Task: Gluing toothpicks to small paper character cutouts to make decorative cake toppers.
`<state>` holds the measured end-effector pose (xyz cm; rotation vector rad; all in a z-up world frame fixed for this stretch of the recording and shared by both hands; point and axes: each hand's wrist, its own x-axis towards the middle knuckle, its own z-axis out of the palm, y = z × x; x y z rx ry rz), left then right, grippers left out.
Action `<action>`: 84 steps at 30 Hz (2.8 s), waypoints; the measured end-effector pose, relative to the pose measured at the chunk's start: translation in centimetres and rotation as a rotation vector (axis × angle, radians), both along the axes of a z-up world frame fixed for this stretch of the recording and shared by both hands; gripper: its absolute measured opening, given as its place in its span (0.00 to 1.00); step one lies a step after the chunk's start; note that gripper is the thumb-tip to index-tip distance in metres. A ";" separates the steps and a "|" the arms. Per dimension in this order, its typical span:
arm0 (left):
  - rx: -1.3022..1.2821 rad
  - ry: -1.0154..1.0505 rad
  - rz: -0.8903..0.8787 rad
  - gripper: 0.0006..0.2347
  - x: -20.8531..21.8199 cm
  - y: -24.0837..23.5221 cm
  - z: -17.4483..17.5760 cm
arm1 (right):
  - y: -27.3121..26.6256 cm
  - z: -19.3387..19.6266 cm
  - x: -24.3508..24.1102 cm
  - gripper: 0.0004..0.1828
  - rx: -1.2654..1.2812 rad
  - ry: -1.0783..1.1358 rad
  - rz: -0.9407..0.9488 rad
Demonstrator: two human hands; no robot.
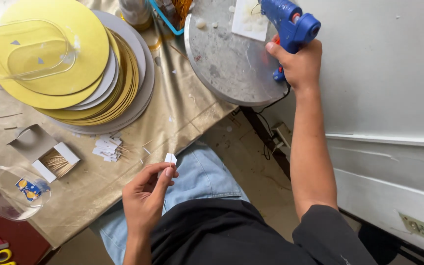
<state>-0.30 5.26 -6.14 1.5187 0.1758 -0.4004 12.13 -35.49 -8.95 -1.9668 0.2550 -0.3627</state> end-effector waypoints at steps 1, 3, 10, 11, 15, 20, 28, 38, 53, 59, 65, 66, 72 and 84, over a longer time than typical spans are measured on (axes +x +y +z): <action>-0.002 0.002 0.015 0.07 0.2 -0.2 0.1 | 0.1 0.2 0.0 0.14 -0.007 0.020 -0.055; -0.001 -0.001 0.032 0.07 0.9 -0.6 0.5 | 0.1 0.5 0.1 0.11 -0.012 0.036 -0.109; -0.050 -0.065 -0.091 0.07 2.7 -2.2 3.3 | 0.4 3.9 -2.9 0.15 0.612 -0.124 0.049; -0.085 -0.059 -0.129 0.06 3.0 -2.3 3.9 | 0.6 4.4 -3.6 0.15 0.712 -0.135 0.118; -0.083 -0.102 -0.184 0.06 4.0 -3.1 5.4 | 1.4 5.3 -7.5 0.15 0.905 -0.097 0.123; -0.199 -0.088 -0.244 0.07 6.0 -4.6 6.2 | 3.3 5.0 -11.1 0.06 1.127 -0.100 0.246; -0.292 -0.085 -0.329 0.07 7.9 -6.6 6.3 | 5.4 4.8 -15.2 0.08 0.746 -0.024 0.264; -0.073 -0.212 -0.324 0.06 7.1 -7.9 8.3 | 7.6 6.0 -16.6 0.11 0.781 -0.088 0.184; -0.258 0.013 -0.249 0.09 6.7 -8.3 9.5 | 7.2 6.6 -17.5 0.09 0.543 -0.129 0.219; -0.390 0.059 -0.277 0.08 6.6 -8.0 8.5 | 6.9 7.1 -16.9 0.07 0.690 -0.136 0.077; -0.377 0.042 -0.276 0.10 6.6 -7.8 9.0 | 8.0 7.2 -17.1 0.06 0.778 -0.120 0.057; -0.377 0.041 -0.277 0.10 6.5 -7.9 8.9 | 8.0 7.0 -17.2 0.06 0.777 -0.121 0.057; -0.271 -0.024 -0.236 0.09 5.9 -7.9 8.6 | 8.4 6.8 -17.4 0.07 0.664 -0.157 0.141; -0.268 -0.069 -0.297 0.08 5.5 -7.9 9.7 | 7.2 5.7 -18.8 0.05 0.527 -0.108 0.247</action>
